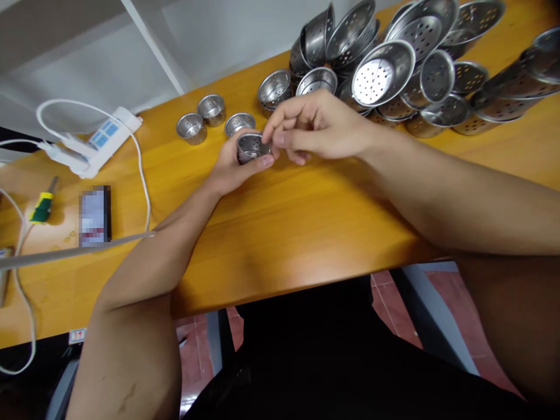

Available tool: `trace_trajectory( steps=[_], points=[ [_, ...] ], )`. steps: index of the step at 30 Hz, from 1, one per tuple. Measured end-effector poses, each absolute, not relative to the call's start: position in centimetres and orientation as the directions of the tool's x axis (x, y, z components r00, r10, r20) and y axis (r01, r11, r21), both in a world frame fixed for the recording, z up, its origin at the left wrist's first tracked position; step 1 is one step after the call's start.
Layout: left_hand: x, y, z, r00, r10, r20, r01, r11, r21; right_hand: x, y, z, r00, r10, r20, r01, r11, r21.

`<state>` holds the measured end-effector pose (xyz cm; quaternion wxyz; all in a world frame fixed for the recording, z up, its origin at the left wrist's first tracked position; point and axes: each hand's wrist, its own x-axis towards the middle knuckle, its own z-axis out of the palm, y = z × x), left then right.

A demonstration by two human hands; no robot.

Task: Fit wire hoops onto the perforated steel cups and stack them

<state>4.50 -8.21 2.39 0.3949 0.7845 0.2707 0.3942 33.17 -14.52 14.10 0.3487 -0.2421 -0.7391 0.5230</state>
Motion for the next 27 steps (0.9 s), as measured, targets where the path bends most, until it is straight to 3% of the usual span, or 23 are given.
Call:
trace_trajectory(
  steps=[4, 8, 13, 20, 27],
  points=[
    [4.2, -7.7, 2.0, 0.580, 0.743, 0.335, -0.001, -0.410, 0.912, 34.0, -13.6, 14.2, -0.675, 0.696, 0.246, -0.011, 0.323, -0.946],
    [4.2, -7.9, 2.3, 0.594, 0.732, 0.334, 0.039, -0.440, 0.897, 33.3, -13.3, 13.0, -0.656, 0.708, 0.261, -0.037, 0.315, -0.948],
    [4.3, -8.3, 2.8, 0.607, 0.730, 0.313, 0.031, -0.415, 0.909, 33.1, -13.3, 11.9, -0.760, 0.601, 0.248, -0.107, 0.261, -0.959],
    [5.1, -8.7, 2.6, 0.657, 0.697, 0.289, 0.015, -0.394, 0.919, 32.7, -13.2, 11.3, -0.690, 0.684, 0.236, -0.110, 0.222, -0.969],
    [4.5, -8.4, 2.5, 0.623, 0.721, 0.303, 0.081, -0.445, 0.892, 32.2, -13.2, 10.7, -0.698, 0.680, 0.226, -0.096, 0.224, -0.970]
  ],
)
